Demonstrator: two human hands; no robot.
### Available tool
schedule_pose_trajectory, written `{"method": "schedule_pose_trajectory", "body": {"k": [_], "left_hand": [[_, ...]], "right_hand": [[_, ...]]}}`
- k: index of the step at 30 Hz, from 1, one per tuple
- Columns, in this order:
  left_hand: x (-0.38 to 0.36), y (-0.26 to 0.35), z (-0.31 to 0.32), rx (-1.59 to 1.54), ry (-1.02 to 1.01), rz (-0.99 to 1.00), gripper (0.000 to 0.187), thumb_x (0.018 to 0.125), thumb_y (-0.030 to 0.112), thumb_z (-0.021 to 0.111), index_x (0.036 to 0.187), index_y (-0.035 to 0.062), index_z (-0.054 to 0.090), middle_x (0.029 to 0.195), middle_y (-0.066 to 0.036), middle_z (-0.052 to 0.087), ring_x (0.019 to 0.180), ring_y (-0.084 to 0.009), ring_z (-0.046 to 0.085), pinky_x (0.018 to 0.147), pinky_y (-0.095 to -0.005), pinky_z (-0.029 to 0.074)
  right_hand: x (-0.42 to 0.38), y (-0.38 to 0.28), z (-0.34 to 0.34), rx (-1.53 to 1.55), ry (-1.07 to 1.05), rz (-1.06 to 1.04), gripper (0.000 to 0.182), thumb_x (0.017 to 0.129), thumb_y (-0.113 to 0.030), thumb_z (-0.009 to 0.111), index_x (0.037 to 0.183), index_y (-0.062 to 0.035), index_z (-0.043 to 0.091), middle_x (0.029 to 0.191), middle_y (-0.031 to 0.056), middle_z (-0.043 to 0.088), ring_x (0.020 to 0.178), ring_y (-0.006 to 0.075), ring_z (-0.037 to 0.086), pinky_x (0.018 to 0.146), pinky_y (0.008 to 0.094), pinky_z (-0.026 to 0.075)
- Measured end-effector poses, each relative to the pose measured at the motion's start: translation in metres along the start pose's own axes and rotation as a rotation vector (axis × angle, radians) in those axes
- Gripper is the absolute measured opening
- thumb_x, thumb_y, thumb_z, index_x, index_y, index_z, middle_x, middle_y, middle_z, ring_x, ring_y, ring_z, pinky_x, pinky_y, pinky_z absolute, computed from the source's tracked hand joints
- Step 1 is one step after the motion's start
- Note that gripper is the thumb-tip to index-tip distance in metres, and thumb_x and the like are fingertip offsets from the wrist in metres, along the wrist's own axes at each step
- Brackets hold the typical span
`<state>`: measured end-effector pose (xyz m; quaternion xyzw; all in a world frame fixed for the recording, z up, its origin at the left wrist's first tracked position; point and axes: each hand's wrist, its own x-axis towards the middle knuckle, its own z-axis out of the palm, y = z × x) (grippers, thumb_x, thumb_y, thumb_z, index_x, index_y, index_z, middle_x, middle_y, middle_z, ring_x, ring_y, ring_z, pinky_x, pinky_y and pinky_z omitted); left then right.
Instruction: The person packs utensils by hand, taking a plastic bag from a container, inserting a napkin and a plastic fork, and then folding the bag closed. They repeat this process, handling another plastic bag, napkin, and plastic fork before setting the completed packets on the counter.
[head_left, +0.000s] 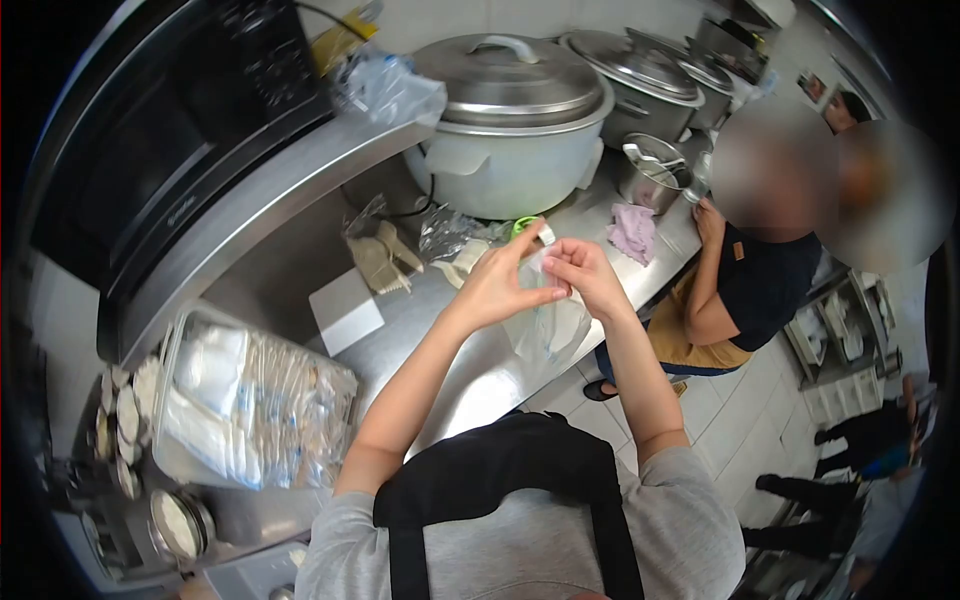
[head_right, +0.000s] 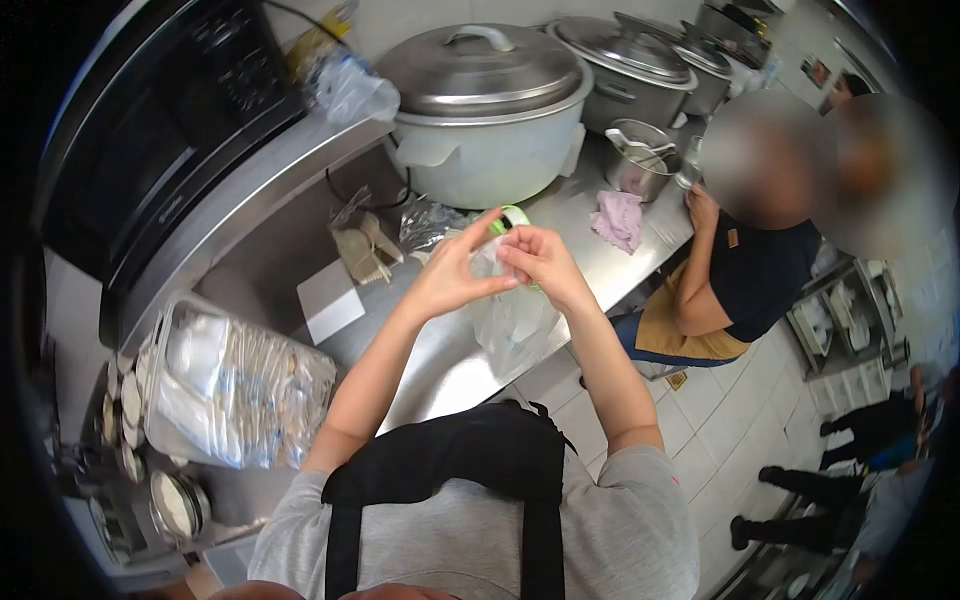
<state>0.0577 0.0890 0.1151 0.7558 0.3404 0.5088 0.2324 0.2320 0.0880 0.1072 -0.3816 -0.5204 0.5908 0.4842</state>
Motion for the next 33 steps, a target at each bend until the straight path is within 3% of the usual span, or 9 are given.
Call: {"method": "schedule_pose_trajectory", "body": {"k": [2, 3, 5, 10, 20, 23, 25, 28, 33], "left_hand": [[0.0, -0.024, -0.005, -0.191, -0.492, -0.559, 0.029, 0.079, 0.024, 0.066, 0.097, 0.002, 0.062, 0.083, -0.006, 0.063, 0.07, -0.0099, 0.058, 0.059, -0.0229, 0.047], [-0.009, -0.029, -0.01, -0.189, -0.475, -0.575, 0.029, 0.079, 0.024, 0.066, 0.097, 0.002, 0.062, 0.083, -0.006, 0.063, 0.07, -0.0099, 0.058, 0.059, -0.0229, 0.047], [-0.024, -0.04, -0.03, -0.383, 0.117, -0.515, 0.022, 0.083, 0.026, 0.064, 0.082, 0.0042, 0.063, 0.066, 0.003, 0.059, 0.052, -0.0034, 0.049, 0.044, -0.02, 0.038], [-0.063, -0.067, -0.087, -0.634, 0.54, -0.589, 0.016, 0.086, 0.021, 0.061, 0.081, 0.0066, 0.062, 0.072, 0.003, 0.06, 0.061, -0.0034, 0.051, 0.055, -0.02, 0.04], [-0.091, -0.097, -0.11, -0.584, 0.584, -0.679, 0.015, 0.086, 0.019, 0.06, 0.088, 0.0051, 0.061, 0.078, 0.001, 0.061, 0.069, -0.0059, 0.053, 0.063, -0.0221, 0.043], [-0.082, -0.084, -0.111, -0.275, 0.57, -0.652, 0.021, 0.084, 0.016, 0.061, 0.099, 0.0016, 0.058, 0.085, -0.002, 0.061, 0.075, -0.0107, 0.056, 0.069, -0.0249, 0.045], [-0.075, -0.067, -0.109, 0.985, 0.576, -0.138, 0.037, 0.079, 0.015, 0.063, 0.111, 0.0002, 0.051, 0.089, -0.005, 0.061, 0.079, -0.0157, 0.057, 0.074, -0.0267, 0.045], [-0.071, -0.045, -0.089, 0.187, 0.37, -0.272, 0.046, 0.076, 0.014, 0.064, 0.118, 0.0041, 0.046, 0.083, -0.007, 0.06, 0.072, -0.0136, 0.055, 0.067, -0.0258, 0.045], [-0.068, -0.027, -0.055, -0.101, 0.092, -0.545, 0.037, 0.079, 0.007, 0.061, 0.113, 0.0033, 0.048, 0.068, 0.0, 0.054, 0.06, -0.0058, 0.048, 0.054, -0.0206, 0.037]], "right_hand": [[0.016, -0.009, 0.007, -0.262, -0.083, -0.167, 0.006, 0.085, -0.013, 0.058, 0.082, -0.0068, 0.057, 0.068, -0.0014, 0.057, 0.053, 0.0046, 0.048, 0.047, 0.0177, 0.035], [0.024, -0.01, 0.002, -0.258, -0.104, -0.157, 0.006, 0.085, -0.013, 0.058, 0.082, -0.0068, 0.057, 0.068, -0.0014, 0.057, 0.053, 0.0046, 0.048, 0.047, 0.0177, 0.035], [0.037, -0.012, -0.01, -0.119, 0.16, -0.311, 0.014, 0.086, -0.018, 0.058, 0.082, -0.0045, 0.058, 0.069, -0.0007, 0.058, 0.059, 0.0053, 0.051, 0.05, 0.0179, 0.038], [0.024, 0.059, 0.007, -0.077, -0.024, -0.101, 0.04, 0.089, -0.038, 0.049, 0.104, -0.0023, 0.058, 0.096, 0.005, 0.06, 0.087, 0.0121, 0.053, 0.072, 0.0255, 0.043], [0.035, 0.081, 0.062, 0.036, -0.199, 0.015, 0.012, 0.081, -0.007, 0.062, 0.091, 0.0009, 0.062, 0.077, 0.0009, 0.061, 0.069, 0.0067, 0.054, 0.065, 0.0192, 0.043], [0.035, 0.08, 0.066, 0.059, -0.12, 0.054, 0.006, 0.08, -0.005, 0.063, 0.083, -0.0007, 0.061, 0.072, -0.0008, 0.06, 0.063, 0.0044, 0.052, 0.06, 0.0166, 0.042], [0.033, 0.08, 0.07, 0.036, -0.099, 0.001, 0.005, 0.078, -0.003, 0.064, 0.078, -0.0025, 0.059, 0.071, -0.0015, 0.058, 0.063, 0.0028, 0.05, 0.059, 0.0153, 0.04], [0.03, 0.078, 0.078, -0.024, -0.147, 0.003, 0.008, 0.078, -0.002, 0.064, 0.075, -0.0038, 0.056, 0.07, -0.0026, 0.056, 0.063, 0.0019, 0.049, 0.059, 0.0148, 0.04], [0.027, 0.087, 0.088, -0.001, -0.224, -0.005, 0.014, 0.074, -0.001, 0.067, 0.071, -0.0041, 0.053, 0.068, -0.0022, 0.056, 0.061, 0.0022, 0.049, 0.055, 0.0168, 0.04]]}}
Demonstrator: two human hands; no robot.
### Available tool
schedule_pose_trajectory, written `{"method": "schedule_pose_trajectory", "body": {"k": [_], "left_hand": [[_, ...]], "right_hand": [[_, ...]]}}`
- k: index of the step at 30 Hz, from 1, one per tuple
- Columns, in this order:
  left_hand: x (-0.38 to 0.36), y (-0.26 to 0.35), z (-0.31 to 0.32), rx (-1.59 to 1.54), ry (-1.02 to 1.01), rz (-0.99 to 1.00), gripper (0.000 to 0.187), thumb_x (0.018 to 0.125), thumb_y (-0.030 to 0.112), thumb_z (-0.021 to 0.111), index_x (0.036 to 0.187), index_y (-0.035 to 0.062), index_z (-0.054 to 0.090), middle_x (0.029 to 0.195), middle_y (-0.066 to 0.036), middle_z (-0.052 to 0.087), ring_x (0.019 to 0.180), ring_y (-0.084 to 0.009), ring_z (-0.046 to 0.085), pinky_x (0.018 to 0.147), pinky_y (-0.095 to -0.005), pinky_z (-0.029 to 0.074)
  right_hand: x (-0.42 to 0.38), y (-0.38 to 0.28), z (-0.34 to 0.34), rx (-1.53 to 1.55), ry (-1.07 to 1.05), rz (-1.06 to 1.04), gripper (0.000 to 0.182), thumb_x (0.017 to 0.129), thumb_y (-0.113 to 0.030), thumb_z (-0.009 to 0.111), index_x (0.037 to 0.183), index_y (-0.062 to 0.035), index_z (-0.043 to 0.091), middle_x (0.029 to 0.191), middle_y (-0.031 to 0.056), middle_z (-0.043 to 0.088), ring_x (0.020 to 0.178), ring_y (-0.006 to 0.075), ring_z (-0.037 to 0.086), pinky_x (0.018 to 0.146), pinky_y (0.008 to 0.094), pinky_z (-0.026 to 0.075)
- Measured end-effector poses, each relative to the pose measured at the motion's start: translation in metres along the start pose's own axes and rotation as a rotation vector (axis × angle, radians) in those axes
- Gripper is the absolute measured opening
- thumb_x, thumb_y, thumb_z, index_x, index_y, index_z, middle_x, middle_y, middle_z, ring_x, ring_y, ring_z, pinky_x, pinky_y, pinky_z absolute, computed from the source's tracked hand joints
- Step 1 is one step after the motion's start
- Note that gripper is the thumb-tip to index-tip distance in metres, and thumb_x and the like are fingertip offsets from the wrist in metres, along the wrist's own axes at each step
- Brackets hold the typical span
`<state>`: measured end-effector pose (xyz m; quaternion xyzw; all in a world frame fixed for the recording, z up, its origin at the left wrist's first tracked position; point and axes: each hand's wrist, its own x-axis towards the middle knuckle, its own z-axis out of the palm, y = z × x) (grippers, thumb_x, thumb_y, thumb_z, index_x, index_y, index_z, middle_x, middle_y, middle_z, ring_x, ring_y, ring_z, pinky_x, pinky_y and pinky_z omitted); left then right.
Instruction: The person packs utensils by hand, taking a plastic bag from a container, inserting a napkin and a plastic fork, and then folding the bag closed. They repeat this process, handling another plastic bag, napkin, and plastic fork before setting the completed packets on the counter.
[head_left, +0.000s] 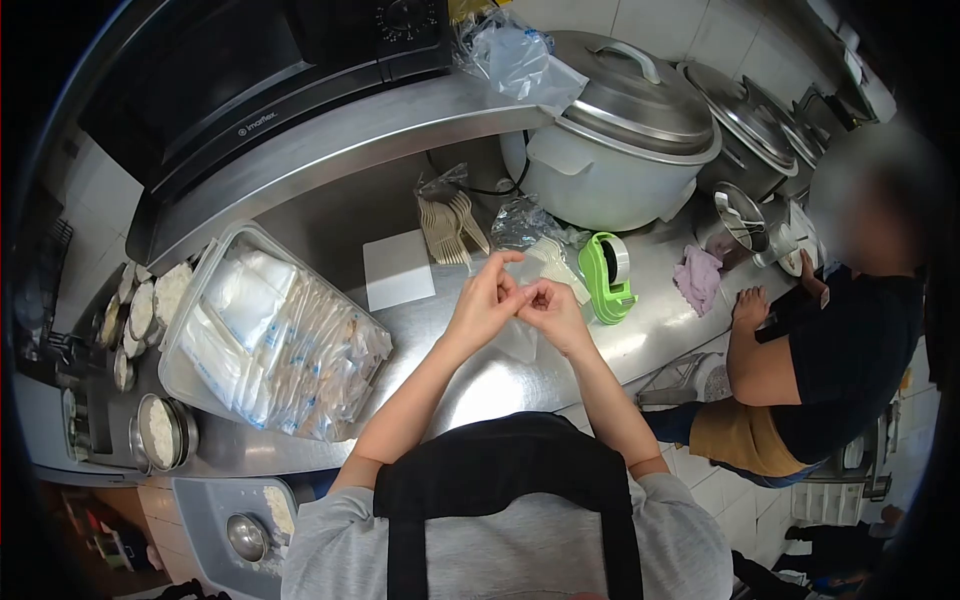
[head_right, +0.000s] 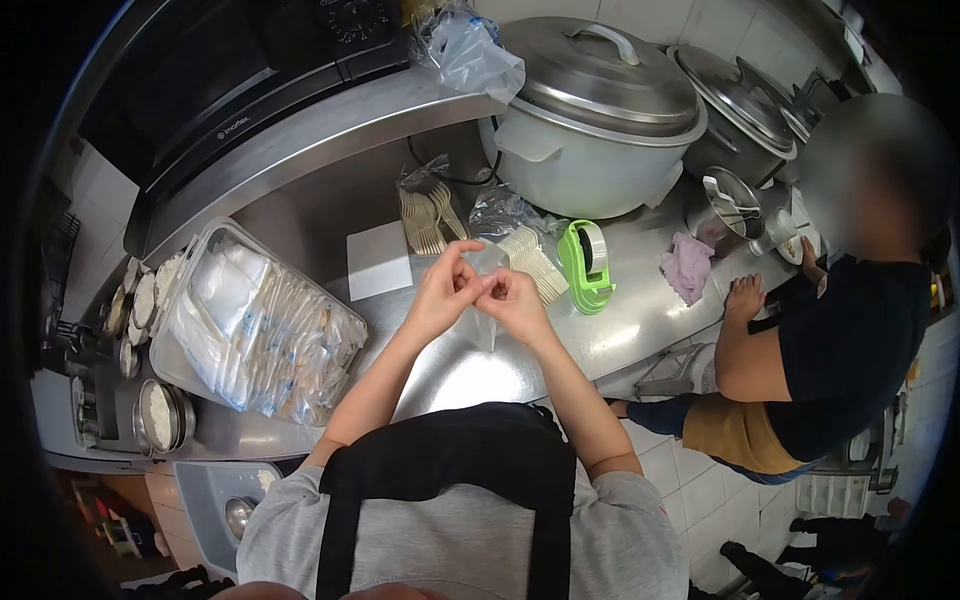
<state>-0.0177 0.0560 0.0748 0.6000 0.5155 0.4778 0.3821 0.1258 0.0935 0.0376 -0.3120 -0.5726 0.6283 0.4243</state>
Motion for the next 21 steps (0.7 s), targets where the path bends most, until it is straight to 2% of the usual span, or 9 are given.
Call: {"method": "schedule_pose_trajectory", "body": {"k": [4, 6, 8, 9, 10, 12, 13, 15, 21], "left_hand": [[-0.004, 0.007, -0.018, 0.177, 0.141, 0.027, 0.03, 0.079, 0.005, 0.06, 0.107, 0.0027, 0.05, 0.059, 0.0, 0.05, 0.053, -0.0055, 0.045, 0.049, -0.0208, 0.035], [-0.004, 0.017, -0.024, 0.323, 0.118, -0.002, 0.028, 0.076, 0.004, 0.062, 0.102, 0.0036, 0.052, 0.069, -0.003, 0.055, 0.059, -0.011, 0.051, 0.054, -0.0239, 0.04], [0.0, 0.023, -0.022, 0.646, 0.225, 0.524, 0.03, 0.072, 0.004, 0.063, 0.1, 0.006, 0.054, 0.088, -0.007, 0.058, 0.079, -0.0212, 0.056, 0.066, -0.0305, 0.045], [-0.003, 0.041, -0.018, 0.59, 0.168, 0.502, 0.026, 0.068, 0.004, 0.063, 0.093, 0.0056, 0.057, 0.11, -0.009, 0.055, 0.104, -0.0278, 0.05, 0.087, -0.0398, 0.042], [-0.001, 0.046, -0.016, 0.589, 0.166, 0.505, 0.026, 0.068, 0.004, 0.063, 0.093, 0.0056, 0.057, 0.11, -0.009, 0.055, 0.104, -0.0278, 0.05, 0.087, -0.0398, 0.042], [0.009, 0.052, -0.016, 0.925, -0.074, 0.832, 0.017, 0.068, 0.004, 0.061, 0.085, 0.004, 0.06, 0.119, -0.009, 0.052, 0.114, -0.0285, 0.046, 0.099, -0.0473, 0.032], [0.013, 0.053, -0.016, 0.924, -0.075, 0.836, 0.017, 0.068, 0.004, 0.061, 0.085, 0.004, 0.06, 0.119, -0.009, 0.052, 0.114, -0.0285, 0.046, 0.099, -0.0473, 0.032], [0.019, 0.055, -0.015, 0.917, -0.073, 0.793, 0.014, 0.067, 0.004, 0.059, 0.08, 0.004, 0.063, 0.119, -0.008, 0.054, 0.119, -0.026, 0.043, 0.103, -0.0531, 0.024], [0.024, 0.083, -0.039, 1.077, 0.021, 0.661, 0.017, 0.07, 0.006, 0.056, 0.084, 0.0042, 0.066, 0.101, -0.004, 0.064, 0.11, -0.0243, 0.051, 0.101, -0.0484, 0.028]], "right_hand": [[-0.002, -0.007, -0.035, -0.17, 0.035, 0.054, 0.018, 0.073, -0.002, 0.066, 0.068, -0.0049, 0.05, 0.063, -0.0025, 0.053, 0.056, 0.0037, 0.048, 0.05, 0.0185, 0.039], [0.0, -0.017, -0.041, -0.221, 0.136, 0.062, 0.019, 0.072, -0.003, 0.067, 0.067, -0.0047, 0.049, 0.06, -0.0023, 0.051, 0.054, 0.0042, 0.047, 0.048, 0.0193, 0.038], [-0.001, -0.032, -0.037, -0.452, 0.082, 0.043, 0.023, 0.072, 0.001, 0.065, 0.065, -0.0059, 0.045, 0.062, -0.0028, 0.053, 0.057, 0.0027, 0.049, 0.05, 0.0186, 0.038], [-0.003, -0.046, -0.026, -0.606, 0.055, 0.017, 0.019, 0.071, 0.001, 0.064, 0.067, -0.0032, 0.046, 0.059, 0.0006, 0.053, 0.056, 0.005, 0.051, 0.049, 0.0212, 0.039], [-0.004, -0.057, -0.016, -0.606, 0.059, 0.015, 0.019, 0.071, 0.001, 0.064, 0.067, -0.0032, 0.046, 0.059, 0.0006, 0.053, 0.056, 0.005, 0.051, 0.049, 0.0212, 0.039], [-0.004, -0.073, 0.0, -0.805, 0.051, -0.101, 0.016, 0.068, -0.006, 0.065, 0.068, 0.0, 0.05, 0.061, 0.0135, 0.058, 0.056, 0.0271, 0.06, 0.051, 0.0358, 0.043], [-0.003, -0.075, 0.002, -0.865, 0.025, -0.155, 0.014, 0.069, -0.005, 0.061, 0.074, 0.001, 0.049, 0.065, 0.0172, 0.058, 0.063, 0.0366, 0.058, 0.055, 0.0419, 0.045], [-0.002, -0.083, 0.005, -0.967, 0.019, -0.245, 0.013, 0.069, -0.002, 0.058, 0.077, 0.0007, 0.048, 0.065, 0.0178, 0.058, 0.063, 0.0365, 0.059, 0.056, 0.0434, 0.045], [0.007, -0.113, 0.003, -1.234, 0.059, -0.427, 0.02, 0.069, 0.006, 0.05, 0.086, -0.0011, 0.045, 0.067, 0.0172, 0.056, 0.068, 0.0369, 0.057, 0.059, 0.0442, 0.042]]}}
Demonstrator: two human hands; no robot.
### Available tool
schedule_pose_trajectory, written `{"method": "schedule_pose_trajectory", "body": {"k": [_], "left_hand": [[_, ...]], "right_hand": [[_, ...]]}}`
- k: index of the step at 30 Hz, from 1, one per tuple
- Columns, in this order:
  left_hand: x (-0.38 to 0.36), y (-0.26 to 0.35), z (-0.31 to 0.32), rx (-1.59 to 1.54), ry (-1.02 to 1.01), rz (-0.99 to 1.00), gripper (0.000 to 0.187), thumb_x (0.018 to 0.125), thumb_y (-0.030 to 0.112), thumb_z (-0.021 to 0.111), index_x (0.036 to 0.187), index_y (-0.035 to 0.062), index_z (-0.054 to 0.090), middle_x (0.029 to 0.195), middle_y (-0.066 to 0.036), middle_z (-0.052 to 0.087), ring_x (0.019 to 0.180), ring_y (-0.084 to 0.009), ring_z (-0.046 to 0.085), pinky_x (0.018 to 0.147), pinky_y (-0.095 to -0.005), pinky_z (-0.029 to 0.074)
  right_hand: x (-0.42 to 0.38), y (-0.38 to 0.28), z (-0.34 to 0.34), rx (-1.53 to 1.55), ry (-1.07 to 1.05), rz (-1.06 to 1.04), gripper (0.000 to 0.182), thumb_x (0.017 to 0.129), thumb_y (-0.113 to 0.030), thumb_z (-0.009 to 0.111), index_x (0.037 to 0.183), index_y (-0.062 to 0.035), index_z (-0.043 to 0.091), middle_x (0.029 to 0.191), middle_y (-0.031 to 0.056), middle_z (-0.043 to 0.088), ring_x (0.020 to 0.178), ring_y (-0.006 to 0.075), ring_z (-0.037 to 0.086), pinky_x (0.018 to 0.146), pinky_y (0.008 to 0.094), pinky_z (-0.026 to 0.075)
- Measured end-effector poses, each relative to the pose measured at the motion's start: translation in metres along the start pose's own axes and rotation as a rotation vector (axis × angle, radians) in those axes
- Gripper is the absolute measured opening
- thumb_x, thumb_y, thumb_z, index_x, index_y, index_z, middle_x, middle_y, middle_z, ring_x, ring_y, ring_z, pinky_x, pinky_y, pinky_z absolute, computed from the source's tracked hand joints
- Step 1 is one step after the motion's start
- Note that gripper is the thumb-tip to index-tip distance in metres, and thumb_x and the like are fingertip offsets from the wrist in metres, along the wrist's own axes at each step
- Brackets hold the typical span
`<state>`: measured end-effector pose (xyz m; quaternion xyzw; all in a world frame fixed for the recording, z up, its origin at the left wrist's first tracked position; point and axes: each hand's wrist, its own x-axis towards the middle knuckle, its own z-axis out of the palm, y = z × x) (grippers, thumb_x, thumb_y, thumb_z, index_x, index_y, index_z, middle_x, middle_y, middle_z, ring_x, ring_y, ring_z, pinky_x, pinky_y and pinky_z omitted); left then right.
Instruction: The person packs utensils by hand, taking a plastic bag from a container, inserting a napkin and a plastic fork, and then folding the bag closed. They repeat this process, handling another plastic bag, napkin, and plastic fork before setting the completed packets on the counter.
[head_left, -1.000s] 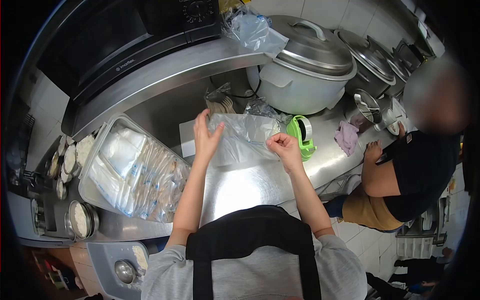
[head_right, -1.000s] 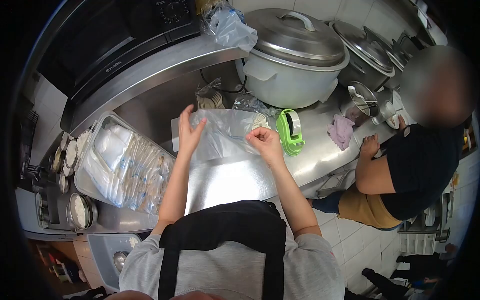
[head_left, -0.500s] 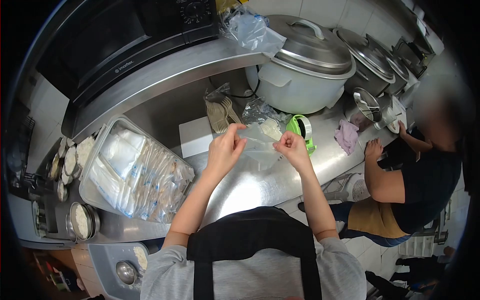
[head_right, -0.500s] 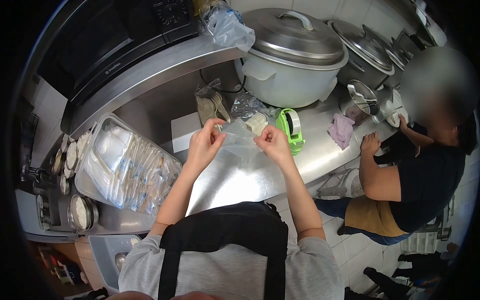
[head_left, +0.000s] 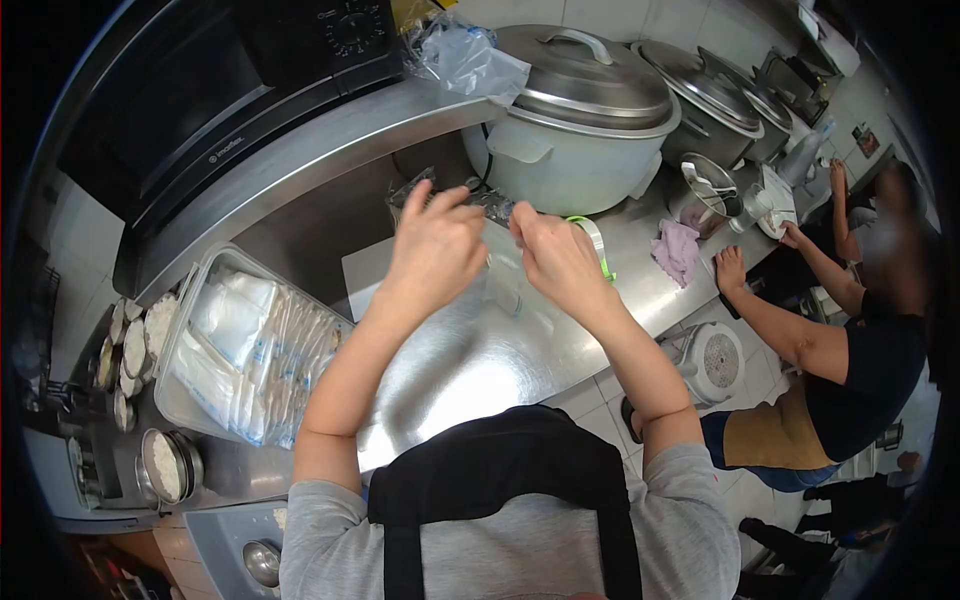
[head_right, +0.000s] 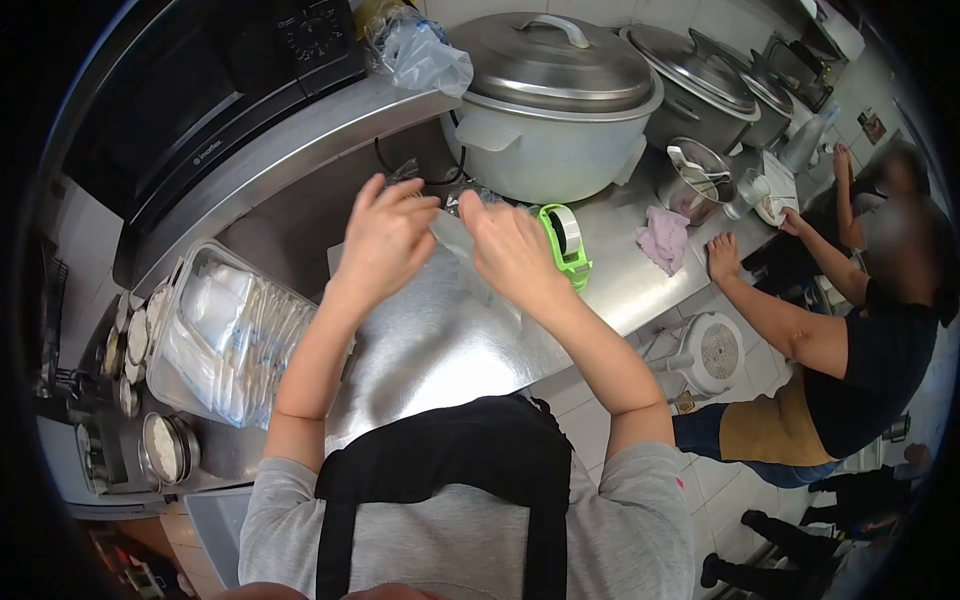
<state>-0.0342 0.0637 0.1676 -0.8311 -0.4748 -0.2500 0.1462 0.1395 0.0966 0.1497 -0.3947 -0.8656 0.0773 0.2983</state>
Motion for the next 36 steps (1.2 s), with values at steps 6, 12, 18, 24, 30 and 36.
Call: {"method": "schedule_pose_trajectory", "body": {"k": [6, 12, 18, 24, 30, 36], "left_hand": [[-0.014, 0.008, -0.022, -0.07, 0.105, -0.066, 0.017, 0.078, 0.017, 0.058, 0.083, 0.0033, 0.066, 0.104, -0.008, 0.063, 0.111, -0.0271, 0.049, 0.098, -0.0449, 0.031], [-0.023, -0.009, 0.001, 0.011, -0.162, -0.226, 0.018, 0.08, 0.015, 0.053, 0.083, 0.0033, 0.066, 0.107, -0.008, 0.062, 0.107, -0.0245, 0.051, 0.097, -0.0456, 0.032], [-0.026, -0.018, 0.017, -0.071, 0.172, -0.334, 0.036, 0.069, -0.005, 0.052, 0.101, 0.0052, 0.062, 0.118, -0.008, 0.056, 0.102, -0.0233, 0.055, 0.087, -0.0357, 0.044], [-0.074, 0.01, 0.012, -0.005, 0.253, -0.288, 0.068, 0.064, -0.017, 0.045, 0.126, 0.0117, 0.049, 0.139, -0.015, 0.033, 0.126, -0.0345, 0.034, 0.079, -0.0326, 0.05], [-0.197, 0.043, 0.115, -0.222, -0.334, -0.46, 0.069, 0.067, -0.015, 0.045, 0.133, -0.0011, 0.031, 0.145, -0.016, 0.016, 0.133, -0.0358, 0.019, 0.081, -0.0346, 0.051], [-0.19, 0.05, 0.107, -0.438, -0.561, -0.333, 0.058, 0.077, -0.005, 0.042, 0.133, -0.0009, 0.029, 0.144, -0.016, 0.019, 0.133, -0.0312, 0.02, 0.088, -0.0353, 0.048]], "right_hand": [[0.006, -0.006, 0.003, 0.042, 0.13, -0.073, 0.019, 0.071, 0.006, 0.051, 0.089, -0.001, 0.047, 0.07, 0.0166, 0.057, 0.071, 0.0345, 0.057, 0.061, 0.0433, 0.043], [0.004, -0.01, 0.018, 0.114, 0.006, -0.08, 0.018, 0.071, 0.007, 0.049, 0.087, 0.0, 0.047, 0.07, 0.0174, 0.055, 0.074, 0.0349, 0.055, 0.063, 0.043, 0.042], [0.011, -0.001, 0.019, 0.019, 0.153, -0.071, 0.02, 0.071, 0.007, 0.049, 0.09, 0.0004, 0.048, 0.085, 0.0188, 0.055, 0.081, 0.0343, 0.054, 0.067, 0.0402, 0.043], [-0.008, 0.003, 0.044, 0.3, 0.444, -0.099, 0.021, 0.072, -0.001, 0.055, 0.092, -0.0021, 0.05, 0.089, 0.0141, 0.051, 0.083, 0.032, 0.054, 0.071, 0.0395, 0.044], [-0.096, 0.049, 0.145, 0.203, -0.214, 0.113, 0.033, 0.068, -0.007, 0.065, 0.097, -0.0041, 0.049, 0.091, 0.0141, 0.053, 0.082, 0.0301, 0.056, 0.07, 0.0347, 0.046], [-0.04, 0.059, 0.106, 0.54, -0.554, 0.179, 0.031, 0.069, -0.015, 0.069, 0.093, -0.0036, 0.053, 0.087, 0.0141, 0.058, 0.075, 0.0284, 0.059, 0.065, 0.0344, 0.047]]}}
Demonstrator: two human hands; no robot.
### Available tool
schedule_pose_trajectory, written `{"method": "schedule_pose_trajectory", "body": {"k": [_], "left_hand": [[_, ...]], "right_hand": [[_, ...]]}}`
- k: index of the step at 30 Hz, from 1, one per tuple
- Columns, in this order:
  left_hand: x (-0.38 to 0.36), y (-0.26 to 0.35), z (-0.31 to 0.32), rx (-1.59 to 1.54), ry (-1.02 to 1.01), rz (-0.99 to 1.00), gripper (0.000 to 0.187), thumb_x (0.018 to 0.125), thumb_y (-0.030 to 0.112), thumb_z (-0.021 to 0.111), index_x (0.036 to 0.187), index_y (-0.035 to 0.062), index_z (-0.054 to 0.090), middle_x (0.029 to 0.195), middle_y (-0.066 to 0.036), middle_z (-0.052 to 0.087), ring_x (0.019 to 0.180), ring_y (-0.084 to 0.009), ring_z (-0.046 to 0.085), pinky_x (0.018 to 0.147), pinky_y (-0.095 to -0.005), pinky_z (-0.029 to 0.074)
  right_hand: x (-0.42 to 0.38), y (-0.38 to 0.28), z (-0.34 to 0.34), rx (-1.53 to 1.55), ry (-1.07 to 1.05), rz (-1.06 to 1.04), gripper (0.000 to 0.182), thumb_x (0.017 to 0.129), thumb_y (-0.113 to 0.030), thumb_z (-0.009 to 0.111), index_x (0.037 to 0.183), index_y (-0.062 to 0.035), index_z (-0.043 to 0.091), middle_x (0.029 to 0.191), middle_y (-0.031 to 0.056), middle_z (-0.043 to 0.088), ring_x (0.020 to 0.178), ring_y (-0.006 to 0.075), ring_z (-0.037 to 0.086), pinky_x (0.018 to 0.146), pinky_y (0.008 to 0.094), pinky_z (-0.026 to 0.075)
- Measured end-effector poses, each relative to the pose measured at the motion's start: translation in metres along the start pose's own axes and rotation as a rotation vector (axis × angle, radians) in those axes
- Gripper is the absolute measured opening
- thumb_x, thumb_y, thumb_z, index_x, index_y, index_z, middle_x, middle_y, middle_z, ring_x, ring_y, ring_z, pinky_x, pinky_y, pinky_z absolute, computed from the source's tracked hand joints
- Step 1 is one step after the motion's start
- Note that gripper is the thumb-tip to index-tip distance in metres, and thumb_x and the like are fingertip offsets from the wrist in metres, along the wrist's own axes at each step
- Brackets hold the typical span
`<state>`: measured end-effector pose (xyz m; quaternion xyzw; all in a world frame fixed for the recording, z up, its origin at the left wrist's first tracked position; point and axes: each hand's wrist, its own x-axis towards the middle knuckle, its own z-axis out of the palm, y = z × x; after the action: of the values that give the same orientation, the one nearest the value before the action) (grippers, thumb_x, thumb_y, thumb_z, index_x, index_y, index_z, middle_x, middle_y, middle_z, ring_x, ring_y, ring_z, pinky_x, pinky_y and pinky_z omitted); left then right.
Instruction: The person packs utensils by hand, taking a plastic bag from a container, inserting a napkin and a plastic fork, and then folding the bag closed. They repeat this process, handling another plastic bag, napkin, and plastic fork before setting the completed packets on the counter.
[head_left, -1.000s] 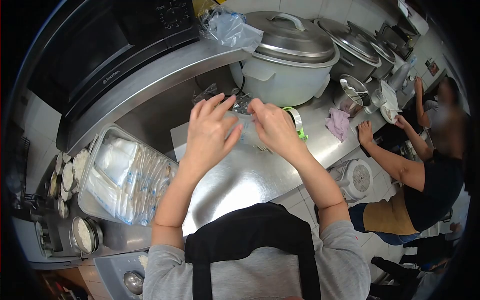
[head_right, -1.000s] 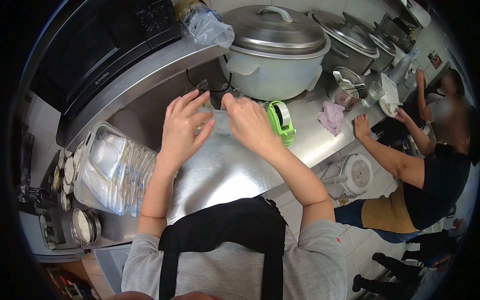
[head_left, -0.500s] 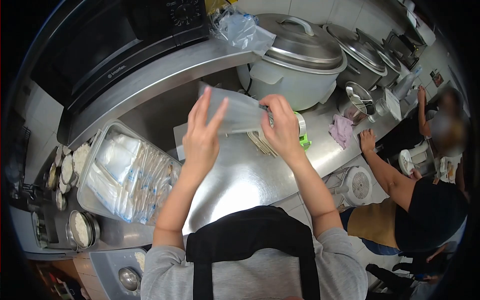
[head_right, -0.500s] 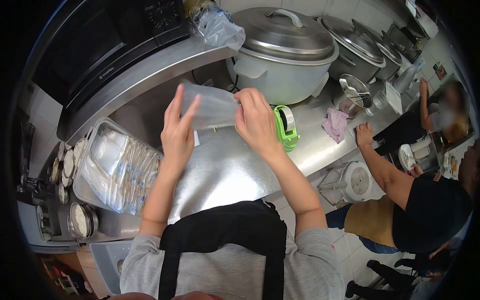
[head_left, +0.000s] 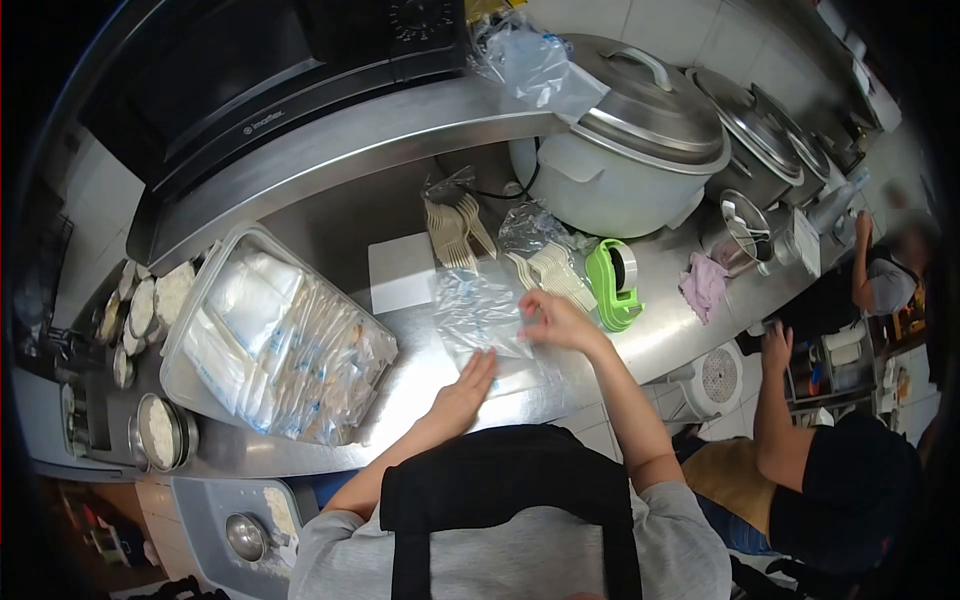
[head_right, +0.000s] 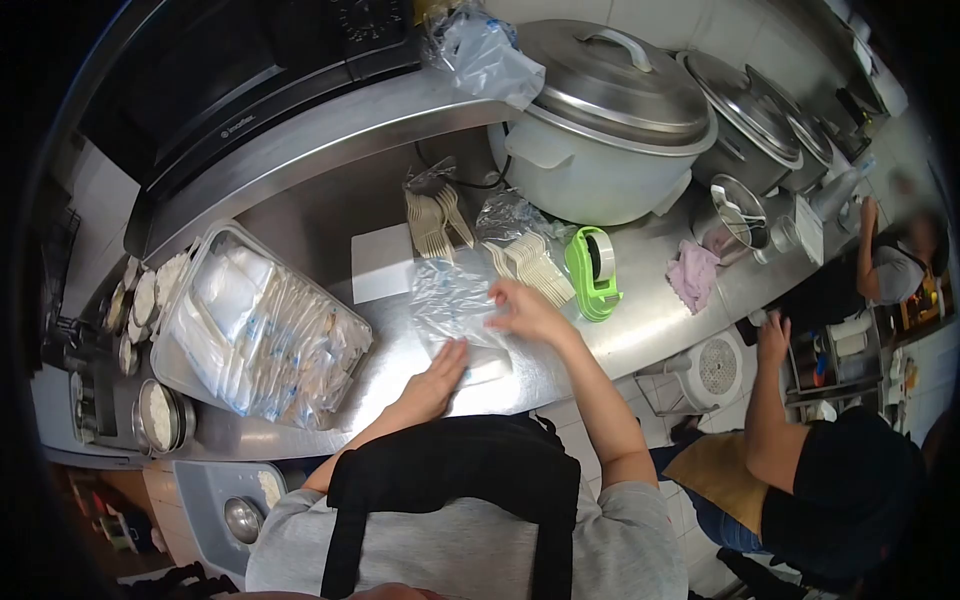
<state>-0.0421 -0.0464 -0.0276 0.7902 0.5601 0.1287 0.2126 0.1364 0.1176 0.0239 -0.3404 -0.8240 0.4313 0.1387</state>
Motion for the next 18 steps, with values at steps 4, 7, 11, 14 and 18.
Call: {"method": "schedule_pose_trajectory", "body": {"k": [4, 7, 11, 14, 18], "left_hand": [[0.02, 0.011, 0.014, -0.026, -0.117, 0.177, 0.056, 0.074, -0.001, 0.05, 0.129, 0.0002, 0.038, 0.144, -0.019, 0.017, 0.134, -0.0334, 0.017, 0.091, -0.0341, 0.046], [0.019, 0.016, 0.002, -0.088, -0.15, 0.249, 0.044, 0.071, -0.004, 0.05, 0.115, 0.0024, 0.054, 0.144, -0.02, 0.016, 0.134, -0.0326, 0.017, 0.088, -0.0352, 0.049], [0.0, 0.024, -0.036, -0.277, 0.008, 0.163, 0.033, 0.073, -0.001, 0.052, 0.104, 0.0037, 0.061, 0.14, -0.021, 0.026, 0.13, -0.0345, 0.025, 0.102, -0.0402, 0.034], [-0.014, 0.014, -0.042, -0.406, 0.137, 0.018, 0.03, 0.074, -0.001, 0.051, 0.102, 0.0035, 0.061, 0.134, -0.021, 0.037, 0.125, -0.0353, 0.034, 0.101, -0.0388, 0.033], [-0.027, -0.002, -0.037, -0.663, 0.205, -0.176, 0.032, 0.077, -0.002, 0.05, 0.107, 0.0049, 0.061, 0.13, -0.016, 0.045, 0.116, -0.0272, 0.046, 0.088, -0.0321, 0.041]], "right_hand": [[0.064, -0.01, 0.015, -0.048, 0.304, -0.165, 0.016, 0.072, -0.012, 0.065, 0.083, -0.002, 0.058, 0.08, 0.0149, 0.061, 0.077, 0.0316, 0.059, 0.066, 0.0361, 0.046], [0.116, -0.008, 0.067, -0.218, 0.283, -0.364, 0.009, 0.072, -0.005, 0.057, 0.08, -0.0006, 0.059, 0.081, 0.0158, 0.061, 0.078, 0.031, 0.06, 0.069, 0.0367, 0.048], [0.146, -0.009, 0.119, -0.622, 0.171, -0.654, 0.011, 0.068, -0.008, 0.058, 0.077, -0.002, 0.057, 0.079, 0.0119, 0.059, 0.08, 0.0303, 0.059, 0.07, 0.0376, 0.049], [0.156, -0.003, 0.133, -0.824, 0.108, -0.755, 0.009, 0.069, -0.011, 0.056, 0.075, -0.0042, 0.059, 0.077, 0.0092, 0.059, 0.079, 0.0257, 0.06, 0.064, 0.0353, 0.052], [0.161, -0.009, 0.136, -0.819, 0.173, -0.675, 0.009, 0.07, -0.012, 0.057, 0.07, -0.0039, 0.06, 0.074, 0.0105, 0.062, 0.071, 0.0265, 0.062, 0.06, 0.037, 0.052]]}}
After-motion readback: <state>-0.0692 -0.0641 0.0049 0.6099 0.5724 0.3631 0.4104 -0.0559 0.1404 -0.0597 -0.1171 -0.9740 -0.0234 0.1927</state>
